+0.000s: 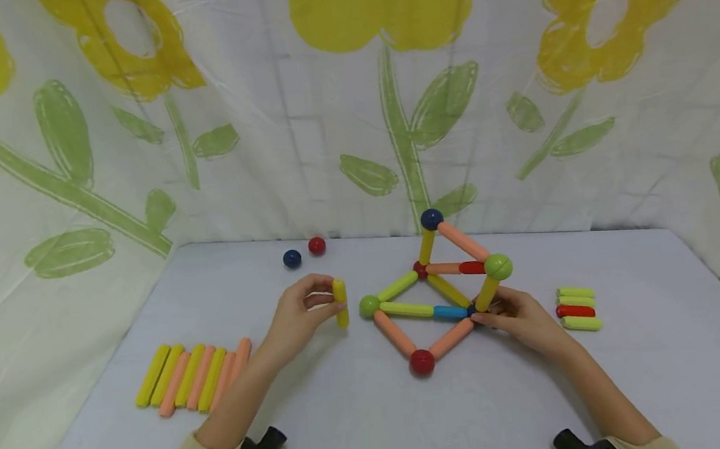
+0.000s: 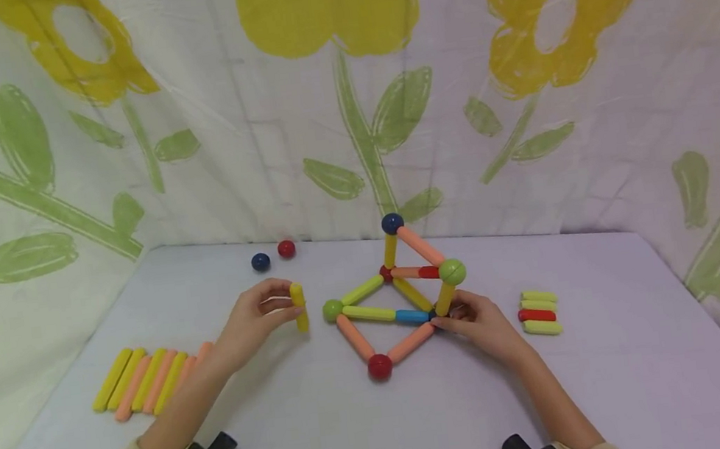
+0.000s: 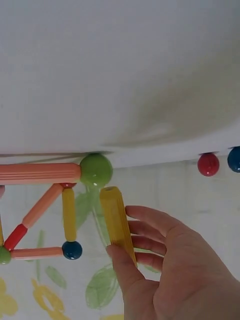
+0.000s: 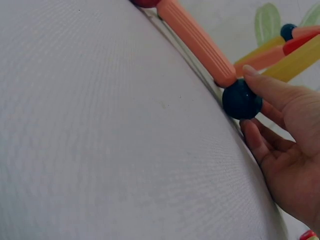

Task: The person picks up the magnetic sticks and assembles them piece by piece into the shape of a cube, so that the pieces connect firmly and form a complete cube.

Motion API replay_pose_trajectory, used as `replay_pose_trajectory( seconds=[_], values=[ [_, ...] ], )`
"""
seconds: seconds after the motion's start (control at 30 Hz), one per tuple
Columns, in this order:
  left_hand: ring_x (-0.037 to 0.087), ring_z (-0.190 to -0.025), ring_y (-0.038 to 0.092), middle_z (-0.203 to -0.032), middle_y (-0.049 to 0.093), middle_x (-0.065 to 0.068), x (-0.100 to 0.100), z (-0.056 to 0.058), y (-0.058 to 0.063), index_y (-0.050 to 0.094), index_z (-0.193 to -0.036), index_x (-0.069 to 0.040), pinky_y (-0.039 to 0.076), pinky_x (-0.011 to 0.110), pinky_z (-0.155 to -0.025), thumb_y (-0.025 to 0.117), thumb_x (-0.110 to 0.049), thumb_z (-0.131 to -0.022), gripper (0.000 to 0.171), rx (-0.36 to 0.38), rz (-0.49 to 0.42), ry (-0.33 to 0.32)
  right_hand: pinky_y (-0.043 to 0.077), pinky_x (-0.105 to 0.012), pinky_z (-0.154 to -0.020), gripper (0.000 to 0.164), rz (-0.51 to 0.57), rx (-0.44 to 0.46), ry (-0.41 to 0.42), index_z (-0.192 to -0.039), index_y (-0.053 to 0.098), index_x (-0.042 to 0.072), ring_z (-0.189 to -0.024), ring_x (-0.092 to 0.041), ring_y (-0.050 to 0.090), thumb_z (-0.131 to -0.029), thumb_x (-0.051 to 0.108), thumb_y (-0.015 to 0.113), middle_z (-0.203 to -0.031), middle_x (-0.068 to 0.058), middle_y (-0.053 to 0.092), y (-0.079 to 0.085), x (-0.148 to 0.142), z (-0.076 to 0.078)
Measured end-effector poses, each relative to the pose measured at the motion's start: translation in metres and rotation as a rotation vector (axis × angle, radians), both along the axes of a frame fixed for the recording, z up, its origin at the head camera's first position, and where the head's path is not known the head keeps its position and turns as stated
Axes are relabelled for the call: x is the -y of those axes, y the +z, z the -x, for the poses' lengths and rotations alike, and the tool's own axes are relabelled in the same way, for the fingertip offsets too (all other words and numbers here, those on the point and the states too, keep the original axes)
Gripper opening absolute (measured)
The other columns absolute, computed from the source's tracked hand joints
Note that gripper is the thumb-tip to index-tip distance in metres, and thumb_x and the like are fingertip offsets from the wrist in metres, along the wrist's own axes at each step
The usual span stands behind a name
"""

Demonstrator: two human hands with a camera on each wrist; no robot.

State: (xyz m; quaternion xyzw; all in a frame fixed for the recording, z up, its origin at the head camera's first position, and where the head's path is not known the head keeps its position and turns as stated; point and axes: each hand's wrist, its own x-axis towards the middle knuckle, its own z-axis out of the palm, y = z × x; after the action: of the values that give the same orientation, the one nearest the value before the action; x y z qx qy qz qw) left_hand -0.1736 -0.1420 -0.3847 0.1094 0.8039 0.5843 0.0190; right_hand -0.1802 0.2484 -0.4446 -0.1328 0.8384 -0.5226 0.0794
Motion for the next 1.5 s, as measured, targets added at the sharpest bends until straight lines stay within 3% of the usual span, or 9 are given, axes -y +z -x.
replay_pose_trajectory(
  seconds=[0.17,0.33,0.67,0.87,1.03,1.13,1.23,1.37,1.5],
  values=[
    [0.044,-0.113,0.070,-0.122,0.066,0.030,-0.024,0.020,-0.003,0.062,-0.122,0.012,0.061,0.029,-0.093,0.074,0.012,-0.091,0.033,-0.091,-0.080,-0.006,0.052,-0.022,-0.074,0.031,0.011,0.000,0.004,-0.125,0.064,-0.003,-0.088,-0.016,0.060,-0.101,0.015,0.073,-0.106,-0.012,0.067,-0.002,0.000,0.001],
    [0.044,-0.114,0.069,-0.122,0.068,0.030,-0.036,0.028,-0.007,0.063,-0.119,0.013,0.060,0.040,-0.099,0.074,0.013,-0.091,0.031,-0.137,-0.072,-0.002,0.050,-0.023,-0.070,0.033,0.016,0.005,0.005,-0.125,0.064,-0.003,-0.086,-0.015,0.059,-0.100,0.015,0.074,-0.105,-0.012,0.067,-0.002,0.000,0.001],
    [0.044,-0.116,0.068,-0.124,0.068,0.029,-0.044,0.032,-0.007,0.064,-0.124,0.012,0.059,0.038,-0.101,0.073,0.010,-0.093,0.032,-0.116,-0.082,-0.024,0.050,-0.023,-0.069,0.032,-0.011,-0.010,-0.010,-0.125,0.065,-0.002,-0.085,-0.015,0.059,-0.100,0.016,0.074,-0.104,-0.011,0.067,-0.002,-0.003,0.002],
    [0.033,-0.117,0.069,-0.127,0.069,0.023,-0.032,0.037,-0.006,0.062,-0.137,0.005,0.059,0.031,-0.099,0.073,0.000,-0.097,0.042,-0.084,-0.119,-0.039,0.053,-0.022,-0.077,0.031,-0.010,-0.004,-0.007,-0.125,0.065,-0.002,-0.090,-0.015,0.061,-0.101,0.016,0.074,-0.105,-0.011,0.068,-0.003,-0.003,0.001],
    [0.014,-0.103,0.071,-0.124,0.068,0.025,-0.013,0.056,-0.002,0.061,-0.138,0.006,0.059,0.021,-0.090,0.071,-0.003,-0.100,0.040,-0.102,-0.239,0.141,0.053,-0.022,-0.075,0.031,-0.002,-0.009,-0.004,-0.124,0.065,-0.002,-0.089,-0.016,0.060,-0.100,0.015,0.074,-0.105,-0.011,0.068,-0.002,-0.002,0.002],
    [0.009,-0.095,0.068,-0.123,0.069,0.025,-0.001,0.074,-0.005,0.064,-0.135,0.006,0.055,0.013,-0.080,0.074,-0.005,-0.099,0.039,-0.148,-0.181,0.327,0.052,-0.023,-0.074,0.031,0.001,-0.007,-0.002,-0.125,0.065,-0.002,-0.089,-0.016,0.060,-0.100,0.016,0.074,-0.106,-0.012,0.068,-0.002,-0.002,0.002],
    [0.021,-0.101,0.067,-0.127,0.068,0.026,0.012,0.089,-0.013,0.066,-0.133,0.006,0.050,0.014,-0.079,0.077,-0.007,-0.097,0.040,-0.165,-0.057,0.466,0.052,-0.023,-0.074,0.032,0.002,-0.003,-0.004,-0.125,0.065,-0.002,-0.088,-0.016,0.060,-0.100,0.016,0.074,-0.106,-0.012,0.067,-0.002,-0.001,0.002],
    [0.042,-0.121,0.057,-0.137,0.062,0.030,0.026,0.103,-0.025,0.063,-0.136,0.009,0.048,0.035,-0.099,0.076,-0.007,-0.097,0.045,-0.146,0.083,0.521,0.051,-0.023,-0.071,0.031,0.002,-0.005,-0.005,-0.125,0.065,-0.002,-0.087,-0.016,0.059,-0.100,0.015,0.074,-0.105,-0.012,0.067,-0.002,-0.001,0.001],
    [0.046,-0.130,0.050,-0.143,0.054,0.032,0.033,0.107,-0.032,0.057,-0.140,0.013,0.042,0.052,-0.113,0.073,-0.007,-0.098,0.049,-0.068,0.161,0.496,0.050,-0.023,-0.071,0.032,0.004,-0.006,-0.002,-0.125,0.065,-0.002,-0.086,-0.016,0.059,-0.100,0.015,0.074,-0.106,-0.013,0.067,-0.002,0.000,0.001]
  ],
)
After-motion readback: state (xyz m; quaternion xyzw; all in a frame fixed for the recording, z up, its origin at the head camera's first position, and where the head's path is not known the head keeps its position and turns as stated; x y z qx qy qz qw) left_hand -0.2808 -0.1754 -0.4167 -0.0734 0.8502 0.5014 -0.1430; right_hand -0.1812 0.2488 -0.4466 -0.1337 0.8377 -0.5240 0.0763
